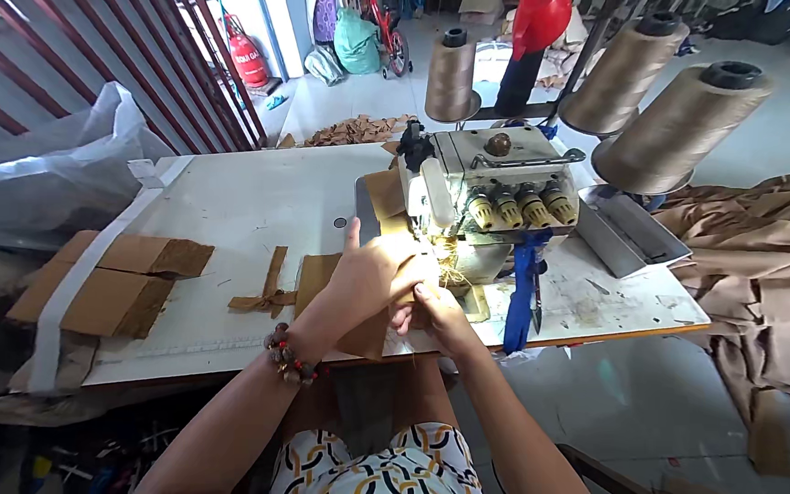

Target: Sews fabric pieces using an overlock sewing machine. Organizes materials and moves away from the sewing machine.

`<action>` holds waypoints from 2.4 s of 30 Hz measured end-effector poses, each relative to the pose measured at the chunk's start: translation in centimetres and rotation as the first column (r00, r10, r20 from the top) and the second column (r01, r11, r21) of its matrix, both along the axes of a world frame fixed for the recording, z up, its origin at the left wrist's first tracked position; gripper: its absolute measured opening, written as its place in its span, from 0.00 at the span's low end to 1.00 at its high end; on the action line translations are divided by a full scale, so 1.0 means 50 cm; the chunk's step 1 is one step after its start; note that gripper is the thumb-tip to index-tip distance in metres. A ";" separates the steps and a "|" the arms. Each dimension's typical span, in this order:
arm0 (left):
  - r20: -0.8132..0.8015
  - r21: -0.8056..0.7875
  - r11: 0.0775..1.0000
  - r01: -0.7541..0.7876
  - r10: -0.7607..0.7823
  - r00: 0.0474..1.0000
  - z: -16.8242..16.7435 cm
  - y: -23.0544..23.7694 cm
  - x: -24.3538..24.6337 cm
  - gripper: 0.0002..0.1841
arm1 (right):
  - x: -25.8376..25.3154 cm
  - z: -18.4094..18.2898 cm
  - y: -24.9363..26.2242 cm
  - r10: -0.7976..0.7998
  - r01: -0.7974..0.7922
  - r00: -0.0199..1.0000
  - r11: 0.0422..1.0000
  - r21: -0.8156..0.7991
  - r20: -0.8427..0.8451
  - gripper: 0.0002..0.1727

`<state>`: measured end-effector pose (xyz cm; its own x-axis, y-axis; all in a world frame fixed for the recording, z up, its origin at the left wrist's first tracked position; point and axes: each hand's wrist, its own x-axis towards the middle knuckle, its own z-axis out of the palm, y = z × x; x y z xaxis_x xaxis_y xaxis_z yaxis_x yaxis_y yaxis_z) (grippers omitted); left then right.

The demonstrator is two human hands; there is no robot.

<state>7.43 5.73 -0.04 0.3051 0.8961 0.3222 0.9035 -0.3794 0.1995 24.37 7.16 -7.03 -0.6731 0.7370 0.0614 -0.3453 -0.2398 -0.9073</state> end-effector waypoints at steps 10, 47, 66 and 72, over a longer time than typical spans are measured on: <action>0.117 -0.087 0.994 -0.069 0.078 0.990 0.022 0.039 -0.054 0.24 | 0.005 -0.054 -0.011 -0.005 0.006 1.000 0.998 0.059 -0.029 0.28; 0.063 -0.294 0.886 -0.359 0.393 0.917 -0.121 -0.031 -0.220 0.07 | -0.005 -0.066 -0.013 -0.093 0.098 0.992 0.993 0.063 -0.081 0.31; -0.007 0.183 0.983 0.028 -0.027 1.000 -0.052 -0.068 0.041 0.16 | 0.014 -0.020 -0.065 -0.147 0.153 0.984 0.986 -0.059 0.097 0.12; -0.024 0.140 0.990 -0.016 0.019 1.000 -0.043 -0.051 0.052 0.19 | 0.014 -0.002 -0.049 -0.170 0.179 0.978 0.981 -0.075 0.118 0.14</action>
<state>10.02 3.17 -2.18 0.2995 0.8482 0.4368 0.9142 -0.3861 0.1229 25.10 4.69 -7.14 -0.5328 0.8430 -0.0741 -0.2870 -0.2624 -0.9213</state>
